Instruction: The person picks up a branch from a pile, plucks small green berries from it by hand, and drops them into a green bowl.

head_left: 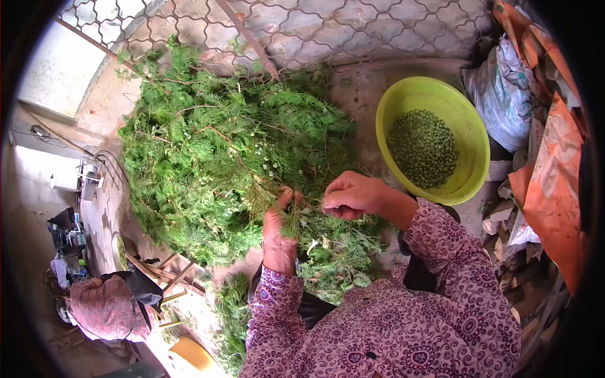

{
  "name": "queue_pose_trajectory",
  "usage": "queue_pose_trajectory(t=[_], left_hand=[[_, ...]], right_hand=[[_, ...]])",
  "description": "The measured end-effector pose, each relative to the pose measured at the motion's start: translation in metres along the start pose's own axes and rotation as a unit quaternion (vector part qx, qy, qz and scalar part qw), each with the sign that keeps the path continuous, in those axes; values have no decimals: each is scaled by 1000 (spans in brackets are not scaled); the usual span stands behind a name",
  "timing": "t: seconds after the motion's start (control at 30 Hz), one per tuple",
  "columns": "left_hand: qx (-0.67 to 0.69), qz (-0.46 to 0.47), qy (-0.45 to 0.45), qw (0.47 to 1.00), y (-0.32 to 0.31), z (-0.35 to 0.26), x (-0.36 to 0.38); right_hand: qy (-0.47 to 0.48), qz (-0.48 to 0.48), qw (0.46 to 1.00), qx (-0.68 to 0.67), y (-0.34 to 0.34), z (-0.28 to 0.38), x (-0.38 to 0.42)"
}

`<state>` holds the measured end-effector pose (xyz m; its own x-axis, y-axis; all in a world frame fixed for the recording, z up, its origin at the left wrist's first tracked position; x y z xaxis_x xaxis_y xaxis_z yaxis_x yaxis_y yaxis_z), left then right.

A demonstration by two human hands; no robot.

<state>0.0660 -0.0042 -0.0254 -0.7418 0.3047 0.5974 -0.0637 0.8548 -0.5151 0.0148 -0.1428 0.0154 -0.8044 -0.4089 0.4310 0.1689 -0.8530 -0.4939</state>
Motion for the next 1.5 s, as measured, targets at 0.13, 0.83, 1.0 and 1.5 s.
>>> queue_pose_trajectory(t=[0.13, 0.83, 1.0, 1.5], left_hand=[[-52, 27, -74, 996, -1, -22, 6], [34, 31, 27, 999, -13, 8, -5], [47, 52, -11, 997, -6, -6, -12], [56, 57, 36, 996, -24, 5, -1]], right_hand=[[46, -10, 999, -20, 14, 0, 11], [165, -89, 974, 127, 13, 4, -5], [144, -99, 977, 120, 24, 1, 2], [76, -48, 995, -35, 6, -17, -11]])
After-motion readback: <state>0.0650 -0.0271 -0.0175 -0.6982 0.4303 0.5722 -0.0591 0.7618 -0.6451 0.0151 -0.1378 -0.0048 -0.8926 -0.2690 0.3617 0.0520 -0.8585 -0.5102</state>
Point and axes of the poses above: each hand's wrist, its own x-axis away from the middle knuckle, its own y-axis out of the back of the hand, z = x × y, the point moved 7 cm from there along -x, towards the middle knuckle, and after that the axes turned 7 degrees about -x, right-handed, at the moved point
